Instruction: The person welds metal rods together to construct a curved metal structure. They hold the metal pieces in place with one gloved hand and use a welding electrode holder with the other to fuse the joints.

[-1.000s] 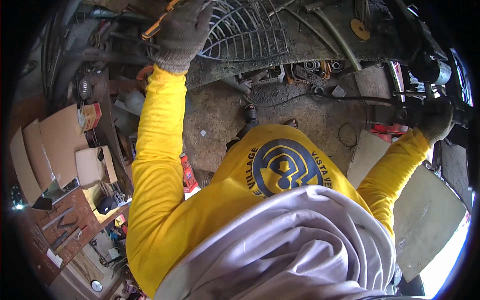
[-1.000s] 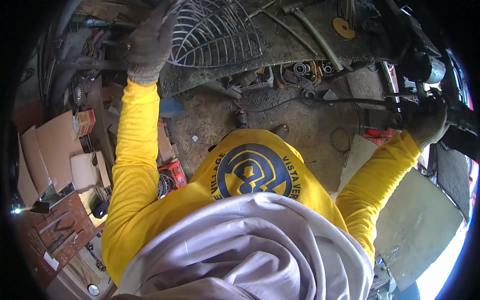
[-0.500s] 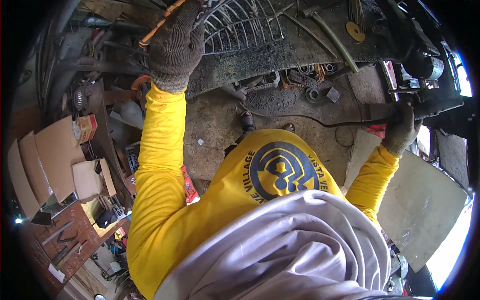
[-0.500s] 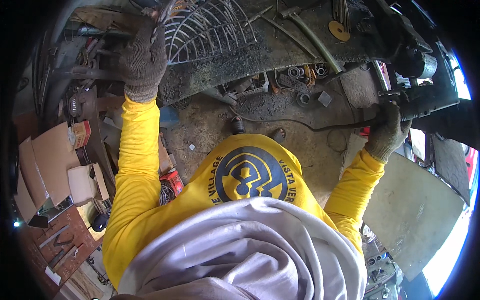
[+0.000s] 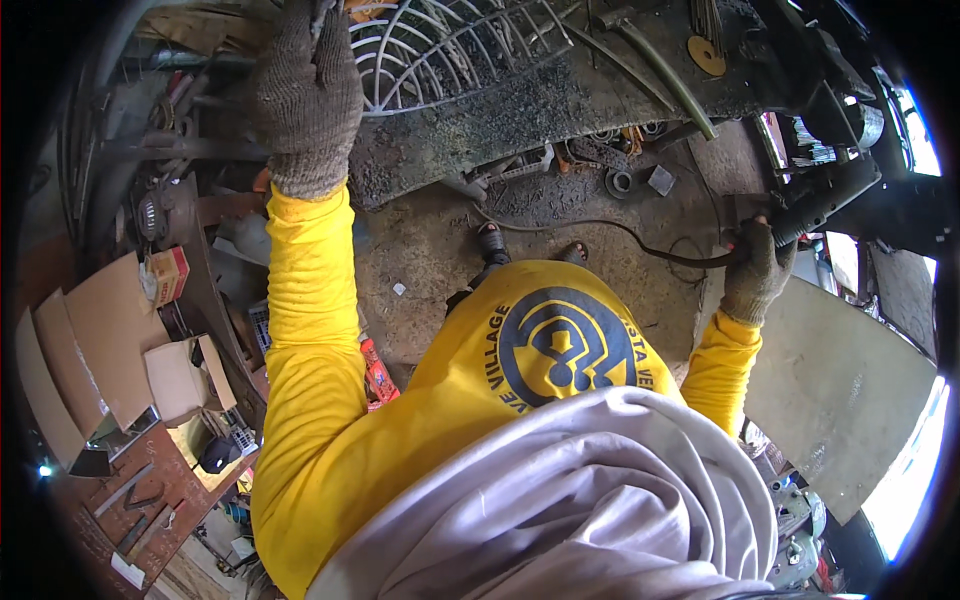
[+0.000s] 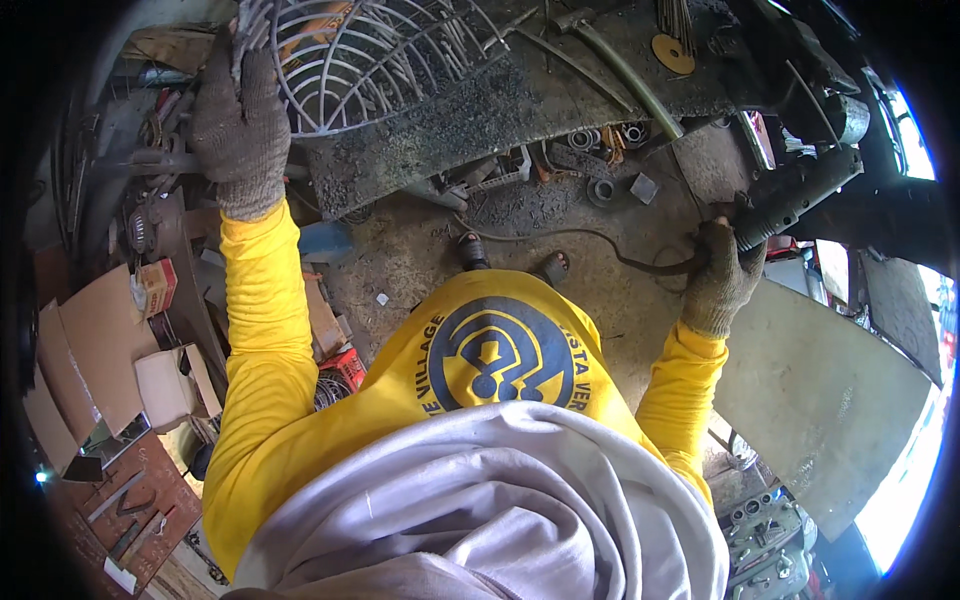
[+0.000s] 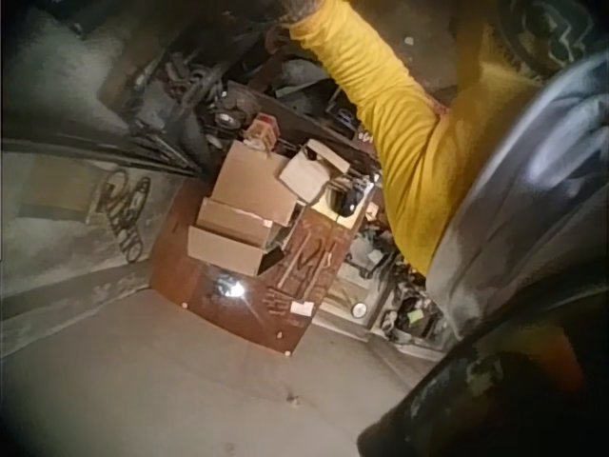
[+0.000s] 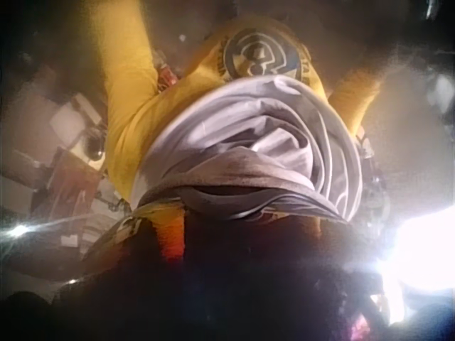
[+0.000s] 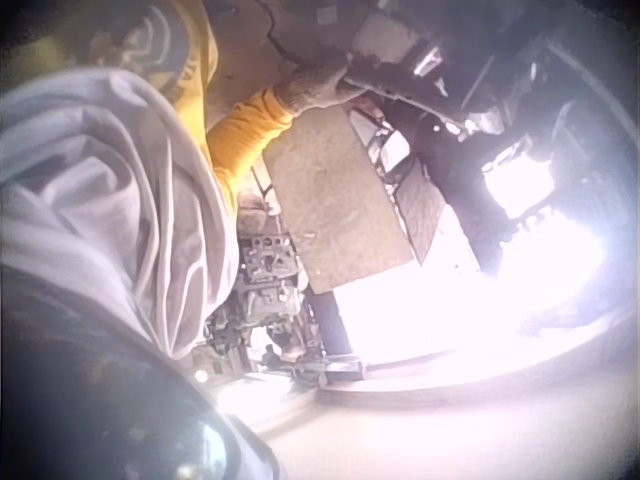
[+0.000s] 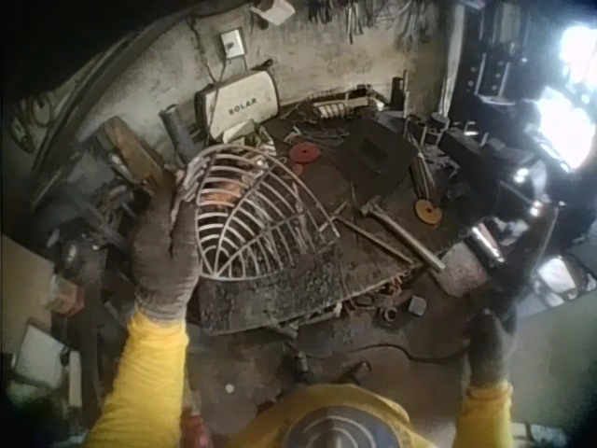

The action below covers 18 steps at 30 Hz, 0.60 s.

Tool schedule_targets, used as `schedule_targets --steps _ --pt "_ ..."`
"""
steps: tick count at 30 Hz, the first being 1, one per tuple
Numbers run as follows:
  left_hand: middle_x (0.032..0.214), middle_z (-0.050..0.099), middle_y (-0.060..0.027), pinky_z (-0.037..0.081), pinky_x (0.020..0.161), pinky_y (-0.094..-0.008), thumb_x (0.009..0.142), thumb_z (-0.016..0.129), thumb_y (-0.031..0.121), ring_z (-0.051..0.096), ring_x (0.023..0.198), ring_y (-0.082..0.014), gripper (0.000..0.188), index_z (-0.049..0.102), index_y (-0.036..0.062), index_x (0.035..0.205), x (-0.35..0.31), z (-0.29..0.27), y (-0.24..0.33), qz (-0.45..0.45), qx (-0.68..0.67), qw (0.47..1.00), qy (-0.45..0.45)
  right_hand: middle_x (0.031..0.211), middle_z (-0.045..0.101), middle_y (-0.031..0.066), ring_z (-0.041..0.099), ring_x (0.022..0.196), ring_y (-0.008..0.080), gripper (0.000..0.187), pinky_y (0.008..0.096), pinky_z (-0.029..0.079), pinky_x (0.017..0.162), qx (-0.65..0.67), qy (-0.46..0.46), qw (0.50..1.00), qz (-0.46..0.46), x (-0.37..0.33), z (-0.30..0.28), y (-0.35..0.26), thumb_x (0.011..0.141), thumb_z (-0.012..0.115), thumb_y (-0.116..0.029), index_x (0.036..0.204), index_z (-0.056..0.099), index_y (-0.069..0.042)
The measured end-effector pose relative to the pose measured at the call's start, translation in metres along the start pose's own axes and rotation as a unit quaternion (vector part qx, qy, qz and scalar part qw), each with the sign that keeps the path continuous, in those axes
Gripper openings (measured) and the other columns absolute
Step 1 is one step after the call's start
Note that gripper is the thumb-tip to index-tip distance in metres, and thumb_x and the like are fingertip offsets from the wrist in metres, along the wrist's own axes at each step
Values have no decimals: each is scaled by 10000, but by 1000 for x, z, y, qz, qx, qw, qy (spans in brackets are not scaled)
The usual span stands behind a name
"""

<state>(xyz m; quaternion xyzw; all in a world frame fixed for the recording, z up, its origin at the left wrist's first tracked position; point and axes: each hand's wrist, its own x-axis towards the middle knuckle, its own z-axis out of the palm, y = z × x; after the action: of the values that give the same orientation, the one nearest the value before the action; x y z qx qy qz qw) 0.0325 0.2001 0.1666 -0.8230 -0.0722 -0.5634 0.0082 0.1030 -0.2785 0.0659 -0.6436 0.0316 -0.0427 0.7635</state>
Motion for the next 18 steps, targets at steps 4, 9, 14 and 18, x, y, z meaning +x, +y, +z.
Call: schedule_targets --steps 4,9,14,18 --pt "1057 762 -155 571 794 -314 977 701 223 760 920 -231 348 691 27 1264 3 -12 15 -3 -167 984 -64 991 646 50 627 796 131 467 276 546 705 -11 24 1000 5 -3 5 0 907 655 -66 1355 563 27" --pt "1047 756 -167 584 762 -334 965 691 152 762 896 -280 290 703 49 1236 -14 -25 29 9 5 988 -151 994 643 43 629 797 126 451 275 556 708 5 18 1000 17 -5 13 -1 901 664 -61 1337 576 17" --pt "1081 742 -180 582 807 -375 946 702 124 747 963 -324 326 677 56 1264 -23 -13 35 99 -72 982 -143 1022 635 47 635 801 132 457 291 587 702 -23 8 999 26 -4 7 9 894 671 -61 1335 571 10" --pt "1182 704 -160 573 872 -426 892 704 144 694 1041 -367 509 592 131 1388 -41 -9 23 57 -116 978 -166 1013 626 49 638 806 141 473 297 601 685 -15 5 999 43 -9 13 9 897 668 -68 1350 555 11"
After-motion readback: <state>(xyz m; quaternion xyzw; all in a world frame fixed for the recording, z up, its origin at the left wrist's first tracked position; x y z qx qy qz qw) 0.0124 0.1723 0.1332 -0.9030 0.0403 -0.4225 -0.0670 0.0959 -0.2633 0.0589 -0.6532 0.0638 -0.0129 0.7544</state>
